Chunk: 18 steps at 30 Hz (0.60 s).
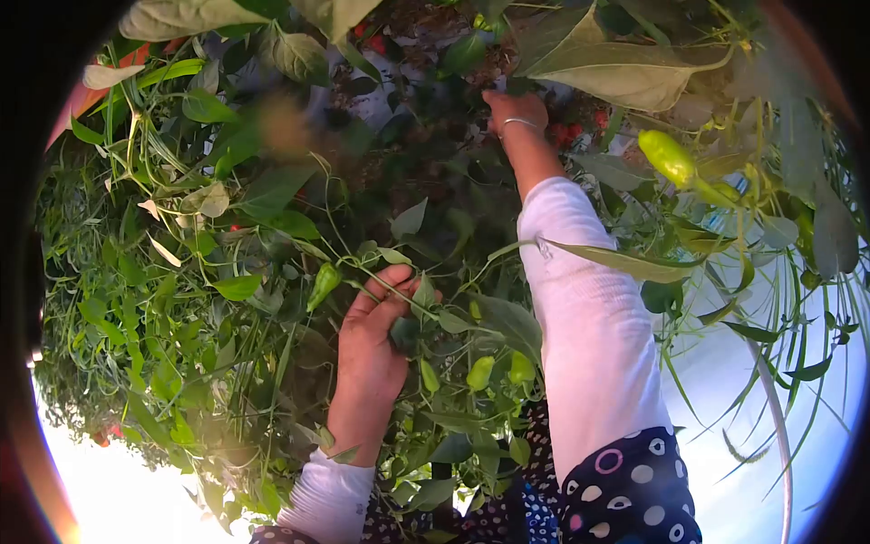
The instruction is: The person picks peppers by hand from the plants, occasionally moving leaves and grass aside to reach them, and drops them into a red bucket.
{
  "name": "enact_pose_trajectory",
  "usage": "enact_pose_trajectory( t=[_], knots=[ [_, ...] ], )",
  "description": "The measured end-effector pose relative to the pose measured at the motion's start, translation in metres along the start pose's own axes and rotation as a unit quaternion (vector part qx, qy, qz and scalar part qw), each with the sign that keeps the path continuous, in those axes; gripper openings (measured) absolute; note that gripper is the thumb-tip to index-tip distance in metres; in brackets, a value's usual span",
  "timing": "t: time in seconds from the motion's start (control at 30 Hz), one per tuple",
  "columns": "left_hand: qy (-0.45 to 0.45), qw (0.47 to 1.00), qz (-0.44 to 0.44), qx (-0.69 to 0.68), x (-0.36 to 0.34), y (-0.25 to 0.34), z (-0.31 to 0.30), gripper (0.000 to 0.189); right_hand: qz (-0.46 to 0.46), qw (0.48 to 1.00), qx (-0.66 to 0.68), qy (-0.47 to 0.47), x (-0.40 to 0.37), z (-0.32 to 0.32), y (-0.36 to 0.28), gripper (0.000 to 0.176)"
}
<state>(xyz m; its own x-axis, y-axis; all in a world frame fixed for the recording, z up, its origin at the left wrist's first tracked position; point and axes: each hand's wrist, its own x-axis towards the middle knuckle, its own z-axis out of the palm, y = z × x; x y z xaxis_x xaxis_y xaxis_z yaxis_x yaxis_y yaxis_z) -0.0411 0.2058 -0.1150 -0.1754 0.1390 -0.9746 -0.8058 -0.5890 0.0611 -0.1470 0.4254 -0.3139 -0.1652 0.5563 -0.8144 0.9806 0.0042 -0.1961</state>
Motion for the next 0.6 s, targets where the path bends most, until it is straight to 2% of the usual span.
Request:
enact_pose_trajectory(
  t=[0.03,0.1,0.13,0.17,0.23,0.27,0.3,0.33,0.4,0.43,0.5,0.6],
  knots=[
    [0.000,1.000,0.008,0.001,0.000,-0.001,-0.002,0.027,0.003,1.000,0.000,-0.005,0.004,0.009,0.002,0.035],
    [-0.013,1.000,0.004,-0.007,0.000,0.002,-0.005,0.025,0.011,0.984,-0.161,-0.075,0.013,0.027,0.003,0.041],
    [-0.029,0.999,-0.003,-0.018,-0.001,0.003,-0.007,0.024,0.012,0.984,-0.161,-0.078,0.033,0.040,0.020,0.041],
    [-0.029,0.999,-0.001,-0.017,-0.001,0.004,-0.007,0.024,-0.053,0.979,-0.192,-0.032,0.064,0.059,0.051,0.040],
    [-0.016,1.000,0.012,-0.012,-0.001,0.006,-0.007,0.023,-0.119,0.968,-0.220,0.014,0.047,0.062,0.051,0.040],
    [-0.016,1.000,0.012,-0.012,-0.002,0.005,-0.006,0.023,-0.102,0.992,-0.068,-0.031,0.025,0.051,0.054,0.038],
    [0.004,1.000,0.016,0.002,-0.001,0.004,-0.006,0.025,-0.082,0.990,0.084,-0.074,-0.005,0.037,0.049,0.037],
    [0.021,0.999,0.020,0.015,0.001,0.002,-0.004,0.026,-0.086,0.990,0.083,-0.072,-0.019,0.024,0.046,0.037],
    [0.013,1.000,0.027,0.003,0.002,0.003,-0.003,0.026,-0.115,0.937,0.283,-0.170,-0.041,-0.004,0.041,0.037],
    [0.010,0.999,0.032,-0.006,0.002,0.004,-0.002,0.027,-0.118,0.938,0.280,-0.167,-0.056,-0.018,0.039,0.037],
    [0.002,0.999,0.040,-0.005,0.000,0.006,0.002,0.029,-0.149,0.881,0.389,-0.226,-0.092,-0.045,0.033,0.033],
    [-0.020,0.997,0.069,0.014,-0.003,0.010,0.014,0.040,-0.203,0.858,0.398,-0.252,-0.139,-0.070,0.033,0.034]
  ],
)
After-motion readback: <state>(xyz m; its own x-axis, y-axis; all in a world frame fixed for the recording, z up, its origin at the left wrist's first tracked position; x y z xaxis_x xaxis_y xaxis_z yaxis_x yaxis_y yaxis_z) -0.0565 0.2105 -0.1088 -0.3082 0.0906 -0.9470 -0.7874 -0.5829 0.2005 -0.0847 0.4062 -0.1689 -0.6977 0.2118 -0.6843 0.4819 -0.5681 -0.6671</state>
